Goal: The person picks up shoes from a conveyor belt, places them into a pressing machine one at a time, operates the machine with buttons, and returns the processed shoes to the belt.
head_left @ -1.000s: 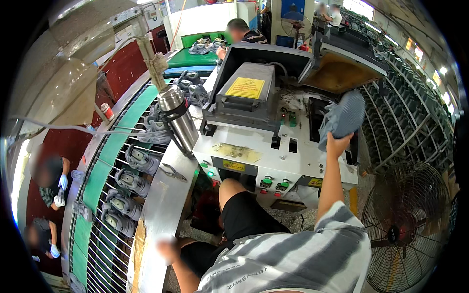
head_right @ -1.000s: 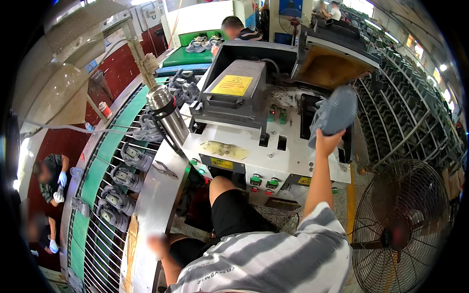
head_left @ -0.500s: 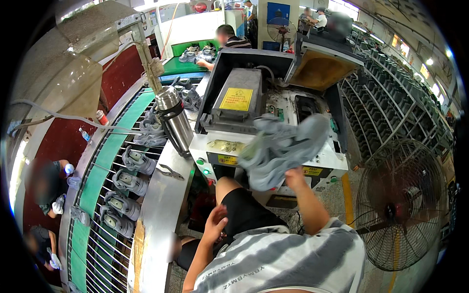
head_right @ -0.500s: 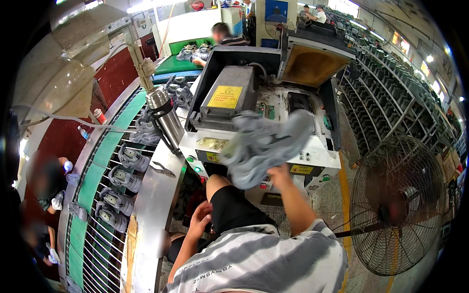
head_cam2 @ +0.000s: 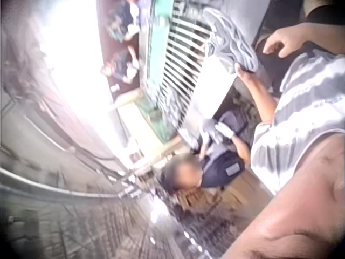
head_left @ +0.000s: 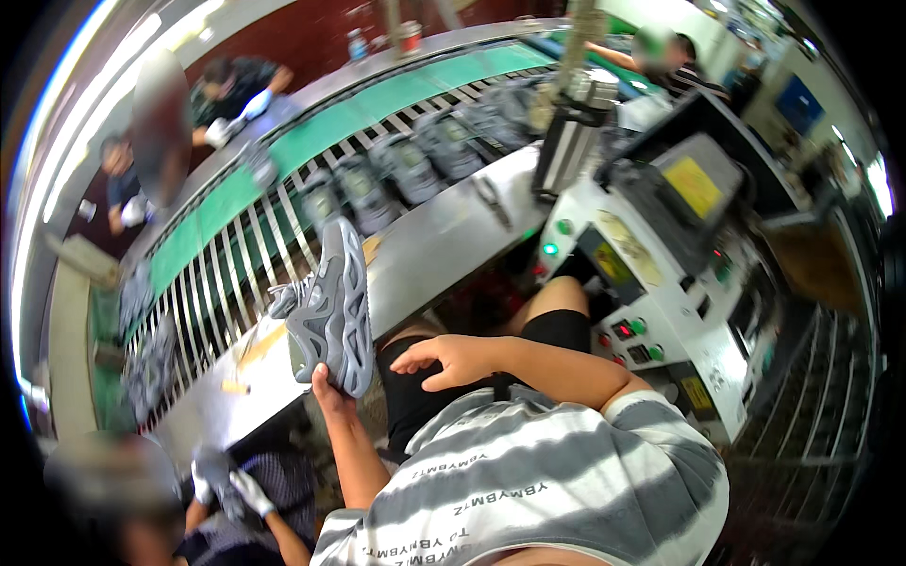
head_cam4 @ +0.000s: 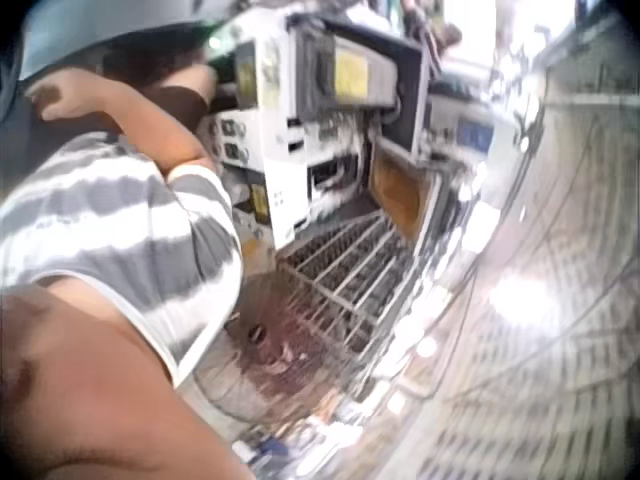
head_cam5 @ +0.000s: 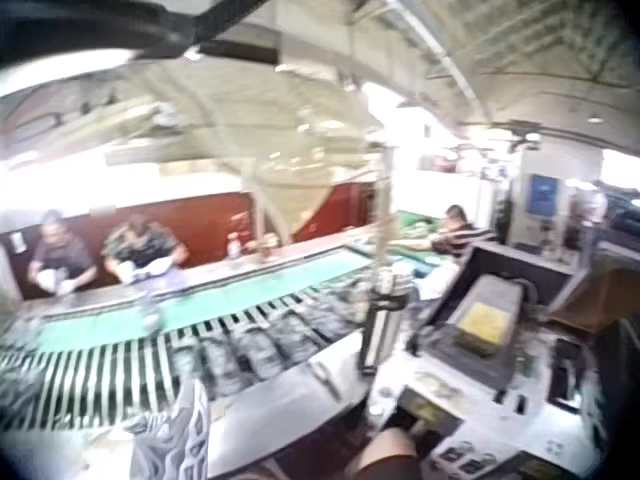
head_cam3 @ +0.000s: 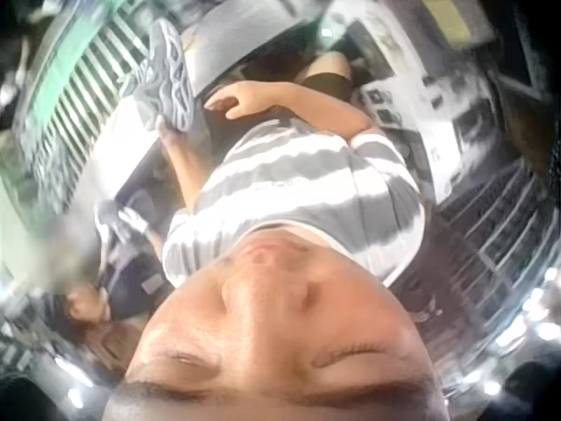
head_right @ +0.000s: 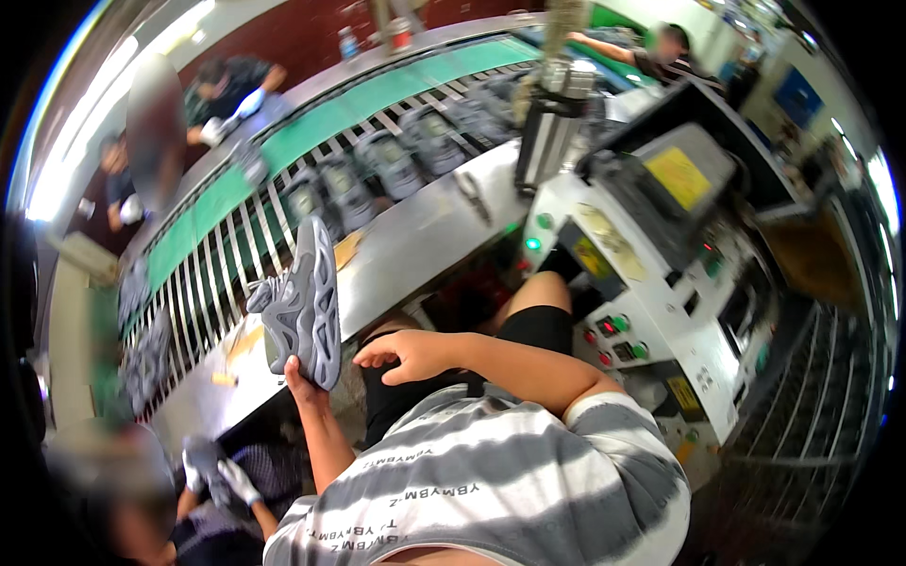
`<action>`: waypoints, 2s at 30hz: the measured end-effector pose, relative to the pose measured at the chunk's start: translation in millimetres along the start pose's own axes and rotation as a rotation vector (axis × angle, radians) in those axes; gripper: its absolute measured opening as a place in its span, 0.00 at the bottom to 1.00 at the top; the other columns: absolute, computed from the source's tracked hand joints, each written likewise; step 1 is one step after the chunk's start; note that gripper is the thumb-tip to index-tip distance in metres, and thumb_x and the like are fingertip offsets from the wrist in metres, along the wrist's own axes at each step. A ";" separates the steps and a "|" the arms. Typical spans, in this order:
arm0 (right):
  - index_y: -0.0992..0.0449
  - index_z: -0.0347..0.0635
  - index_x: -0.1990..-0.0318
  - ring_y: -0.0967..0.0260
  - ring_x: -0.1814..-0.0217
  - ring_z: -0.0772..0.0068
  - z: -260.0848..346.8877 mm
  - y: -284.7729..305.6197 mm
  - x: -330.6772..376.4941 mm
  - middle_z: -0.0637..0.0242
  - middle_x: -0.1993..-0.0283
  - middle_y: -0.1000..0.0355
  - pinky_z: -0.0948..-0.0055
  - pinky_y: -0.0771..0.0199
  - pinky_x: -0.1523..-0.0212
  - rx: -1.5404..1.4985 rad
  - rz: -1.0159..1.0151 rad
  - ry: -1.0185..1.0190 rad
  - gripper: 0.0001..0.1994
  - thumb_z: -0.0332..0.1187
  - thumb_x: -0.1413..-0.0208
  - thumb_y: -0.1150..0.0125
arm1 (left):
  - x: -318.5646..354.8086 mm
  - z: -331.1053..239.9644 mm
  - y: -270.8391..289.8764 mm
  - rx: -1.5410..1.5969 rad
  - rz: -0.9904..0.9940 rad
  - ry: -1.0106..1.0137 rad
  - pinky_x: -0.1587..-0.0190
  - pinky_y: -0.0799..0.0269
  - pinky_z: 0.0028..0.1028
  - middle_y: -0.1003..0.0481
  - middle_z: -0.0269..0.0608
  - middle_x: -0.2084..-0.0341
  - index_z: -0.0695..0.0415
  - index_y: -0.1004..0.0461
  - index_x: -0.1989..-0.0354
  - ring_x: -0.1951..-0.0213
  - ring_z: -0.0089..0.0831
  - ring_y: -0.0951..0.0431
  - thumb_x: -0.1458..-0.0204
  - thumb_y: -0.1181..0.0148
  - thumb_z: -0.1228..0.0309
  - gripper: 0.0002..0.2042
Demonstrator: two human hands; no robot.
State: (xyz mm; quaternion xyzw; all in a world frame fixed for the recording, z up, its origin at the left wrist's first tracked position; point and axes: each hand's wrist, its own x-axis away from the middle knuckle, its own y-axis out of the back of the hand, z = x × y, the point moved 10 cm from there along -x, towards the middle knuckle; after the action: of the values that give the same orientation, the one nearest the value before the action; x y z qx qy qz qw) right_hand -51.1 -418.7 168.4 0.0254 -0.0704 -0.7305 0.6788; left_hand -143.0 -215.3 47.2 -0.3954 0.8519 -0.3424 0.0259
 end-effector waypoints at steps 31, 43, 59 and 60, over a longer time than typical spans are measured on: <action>0.32 0.48 0.75 0.30 0.74 0.51 -250.8 252.9 -35.7 0.63 0.78 0.29 0.53 0.32 0.73 0.901 -1.121 -0.460 0.06 0.35 0.55 0.42 | -344.1 -11.3 16.0 -1.090 -0.281 -0.547 0.41 0.38 0.34 0.33 0.52 0.46 0.65 0.38 0.41 0.44 0.42 0.32 0.62 0.25 0.60 0.40; 0.32 0.47 0.75 0.30 0.73 0.52 -248.4 256.9 -29.1 0.64 0.77 0.28 0.55 0.31 0.73 0.804 -1.162 -0.434 0.06 0.35 0.54 0.41 | -307.7 17.1 3.4 -1.508 -0.347 -0.452 0.41 0.38 0.39 0.34 0.59 0.44 0.66 0.43 0.37 0.43 0.53 0.33 0.52 0.36 0.58 0.38; 0.32 0.48 0.74 0.30 0.73 0.51 -245.6 250.6 -32.5 0.63 0.77 0.29 0.53 0.32 0.70 0.836 -1.138 -0.423 0.07 0.37 0.53 0.42 | -212.8 57.1 -18.2 -1.819 -0.245 -0.685 0.36 0.46 0.45 0.32 0.58 0.44 0.67 0.31 0.46 0.39 0.54 0.38 0.46 0.49 0.66 0.21; 0.33 0.48 0.74 0.30 0.73 0.51 -246.0 249.7 -33.1 0.63 0.78 0.29 0.53 0.32 0.70 0.843 -1.142 -0.417 0.07 0.37 0.53 0.42 | -207.4 57.3 -20.2 -1.799 -0.262 -0.707 0.37 0.46 0.46 0.32 0.58 0.44 0.67 0.31 0.47 0.40 0.54 0.38 0.47 0.49 0.66 0.22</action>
State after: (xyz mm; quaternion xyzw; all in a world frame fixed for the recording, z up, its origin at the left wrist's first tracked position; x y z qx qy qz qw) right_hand 230.7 -419.7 -42.6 0.1772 -0.4482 -0.8707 0.0980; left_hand 30.6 -113.3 -31.4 -0.4390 0.6874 0.5743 -0.0697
